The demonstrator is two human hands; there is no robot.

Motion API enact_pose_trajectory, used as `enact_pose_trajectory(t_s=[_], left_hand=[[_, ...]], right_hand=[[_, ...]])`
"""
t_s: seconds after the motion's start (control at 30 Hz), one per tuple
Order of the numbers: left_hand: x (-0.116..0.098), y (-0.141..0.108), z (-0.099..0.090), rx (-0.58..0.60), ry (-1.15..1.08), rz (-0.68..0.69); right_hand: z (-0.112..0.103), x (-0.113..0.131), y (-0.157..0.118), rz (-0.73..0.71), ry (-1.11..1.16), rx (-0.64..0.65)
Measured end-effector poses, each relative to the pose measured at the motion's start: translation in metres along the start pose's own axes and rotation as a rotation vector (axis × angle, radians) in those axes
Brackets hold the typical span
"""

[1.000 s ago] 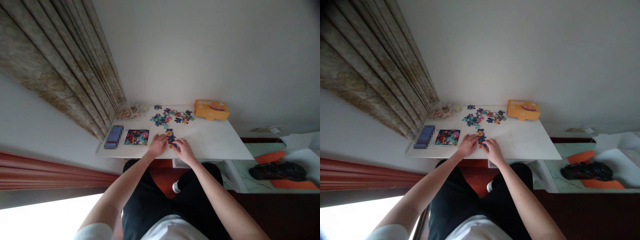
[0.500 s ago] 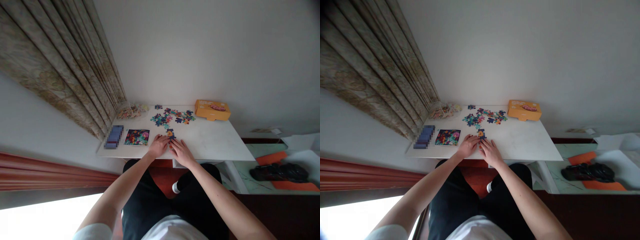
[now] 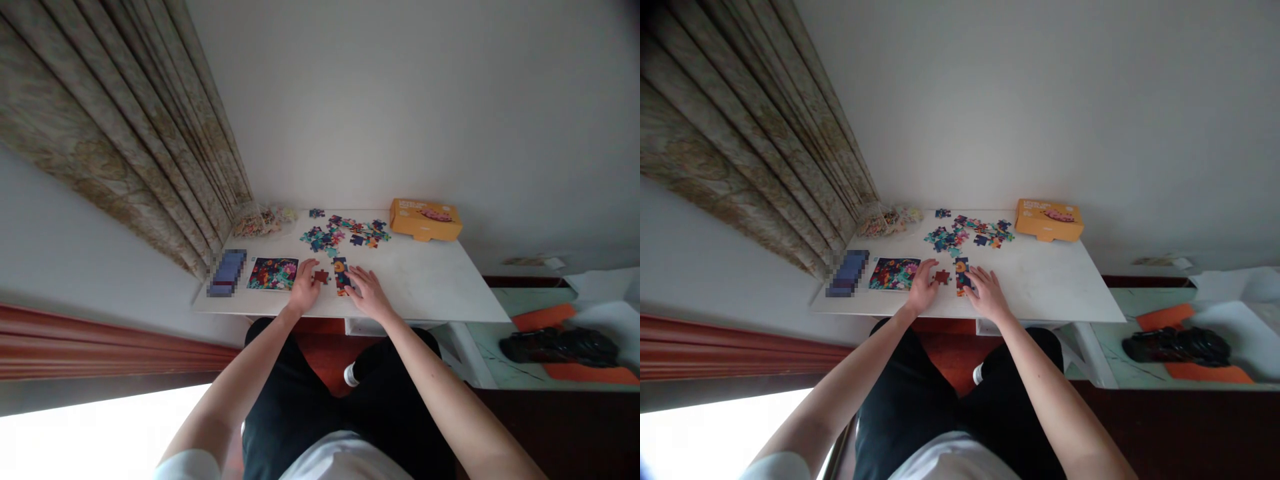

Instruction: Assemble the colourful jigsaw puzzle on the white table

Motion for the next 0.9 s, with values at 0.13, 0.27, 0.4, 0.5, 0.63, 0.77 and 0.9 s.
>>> enact_pose_trajectory(t_s=[0.13,0.27,0.4,0.5,0.63,0.77,0.9], left_hand=[[0.008,0.002,-0.001,0.116,-0.012,-0.009],[0.003,0.01,0.008,0.386,0.006,0.04],[0.007,0.017,0.01,0.511,0.037,-0.029],[0.01,0.022,0.01,0.54,0.015,-0.072],[0.004,0.026,0.005,0.507,0.096,-0.086],[-0.012,0.025,0.003,0.485,0.366,-0.147],[-0.027,0.021,0.002,0.41,0.55,-0.319]], right_hand=[[0.002,-0.001,0.001,0.042,-0.023,0.016],[0.003,0.004,0.001,0.049,-0.074,0.047],[0.004,0.005,0.001,0.056,-0.104,0.073],[0.004,0.005,0.002,0.059,-0.102,0.074],[0.004,0.005,0.002,0.058,-0.094,0.066],[0.004,0.005,0.002,0.072,-0.093,0.076],[0.003,0.002,0.005,0.075,-0.098,0.101]])
Point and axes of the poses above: each hand's wrist, its own y-axis towards the middle knuckle, its own z-axis out of the palm, x = y × z, the point moved 9 cm from there along y, towards the middle knuckle, and after that the axes turned 10 degrees about x, right-handed, at the moved point
